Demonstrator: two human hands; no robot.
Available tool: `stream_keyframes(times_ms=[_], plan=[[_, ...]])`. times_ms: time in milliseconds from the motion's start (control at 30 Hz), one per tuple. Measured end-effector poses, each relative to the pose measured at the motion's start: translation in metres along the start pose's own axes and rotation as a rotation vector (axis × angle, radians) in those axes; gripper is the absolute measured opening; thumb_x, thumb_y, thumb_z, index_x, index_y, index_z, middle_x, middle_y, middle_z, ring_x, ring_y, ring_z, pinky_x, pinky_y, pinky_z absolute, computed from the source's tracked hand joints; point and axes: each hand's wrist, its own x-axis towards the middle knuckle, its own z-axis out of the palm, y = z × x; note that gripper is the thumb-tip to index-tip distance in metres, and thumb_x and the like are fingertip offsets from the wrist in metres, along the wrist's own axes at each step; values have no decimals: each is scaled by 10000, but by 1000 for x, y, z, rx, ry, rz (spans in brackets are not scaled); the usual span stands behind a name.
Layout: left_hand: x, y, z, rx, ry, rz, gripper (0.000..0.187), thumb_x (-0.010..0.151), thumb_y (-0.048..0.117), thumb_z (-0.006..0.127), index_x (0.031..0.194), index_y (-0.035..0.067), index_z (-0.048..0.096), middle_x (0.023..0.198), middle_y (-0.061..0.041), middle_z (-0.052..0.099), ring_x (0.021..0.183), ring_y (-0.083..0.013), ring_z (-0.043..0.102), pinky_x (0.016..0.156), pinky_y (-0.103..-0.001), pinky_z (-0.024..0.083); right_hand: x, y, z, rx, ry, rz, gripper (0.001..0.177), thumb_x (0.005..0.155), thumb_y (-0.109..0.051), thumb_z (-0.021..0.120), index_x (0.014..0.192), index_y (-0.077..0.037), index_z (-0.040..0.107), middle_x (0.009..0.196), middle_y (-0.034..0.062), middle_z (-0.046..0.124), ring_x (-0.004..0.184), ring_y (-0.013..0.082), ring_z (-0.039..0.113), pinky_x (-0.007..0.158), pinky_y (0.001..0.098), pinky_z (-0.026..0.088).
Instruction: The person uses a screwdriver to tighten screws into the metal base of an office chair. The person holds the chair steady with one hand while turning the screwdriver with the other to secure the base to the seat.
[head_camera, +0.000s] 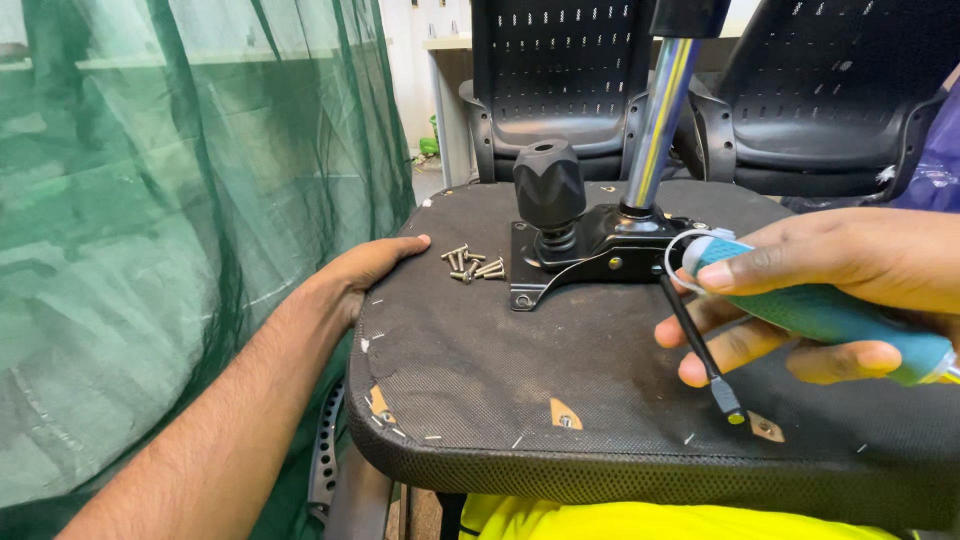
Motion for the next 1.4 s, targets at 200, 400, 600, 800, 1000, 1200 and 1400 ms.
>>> stream_keyframes(times_ms=[200, 400, 600, 800, 1000, 1200, 1400], plan=[[-55, -17, 14, -29, -49, 76, 412, 979, 285, 592, 1216, -49, 632, 1057, -205, 727, 803, -264, 725, 722, -419, 624, 32, -1, -89, -375, 108, -59, 571, 921, -315, 706, 1393, -90, 477, 1268, 238, 611, 1016, 362, 730, 285, 362, 545], [-161, -60, 32, -209, 112, 95, 430, 928, 252, 627, 1237, -47, 629, 1124, -177, 773, 942, -256, 755, 881, -405, 609, 86, -25, -207, -890, 826, -206, 491, 918, -327, 817, 1347, -135, 673, 998, 194, 791, 616, 380, 657, 421, 397, 490], [-201, -117, 82, -717, 137, -257, 639, 902, 379, 716, 1470, 321, 430, 1398, -213, 575, 1277, -477, 619, 1004, -653, 553, 163, -18, -251, -918, 786, -109, 596, 808, -441, 823, 1315, -154, 693, 828, 201, 668, 638, 293, 540, 527, 421, 360], [-195, -133, 121, -633, 96, -278, 790, 831, 460, 768, 1486, 187, 420, 1410, -237, 584, 1288, -448, 621, 1056, -554, 523, 222, -21, -279, -1002, 641, -46, 593, 870, -545, 755, 1279, -134, 630, 925, 226, 652, 762, 308, 605, 600, 439, 413], [-199, -116, 137, -575, 234, -144, 707, 829, 530, 698, 1366, 93, 554, 1312, -198, 688, 1113, -398, 687, 940, -545, 552, 225, -4, -290, -880, 712, -47, 587, 827, -478, 823, 1272, -132, 660, 1075, 165, 686, 892, 273, 662, 664, 422, 467], [-186, -88, 130, -513, 284, -57, 592, 851, 567, 647, 1284, 166, 598, 1169, -105, 731, 1020, -306, 680, 863, -505, 510, 191, 10, -299, -733, 702, -33, 520, 813, -460, 848, 1206, -145, 720, 957, 176, 748, 831, 283, 660, 641, 436, 451], [-126, -50, 102, -455, 343, -42, 578, 919, 566, 608, 1327, 157, 614, 1148, -86, 704, 991, -267, 644, 873, -481, 451, 168, 36, -322, -721, 761, 14, 491, 792, -451, 853, 1160, -146, 740, 940, 136, 775, 813, 237, 698, 611, 403, 493]])
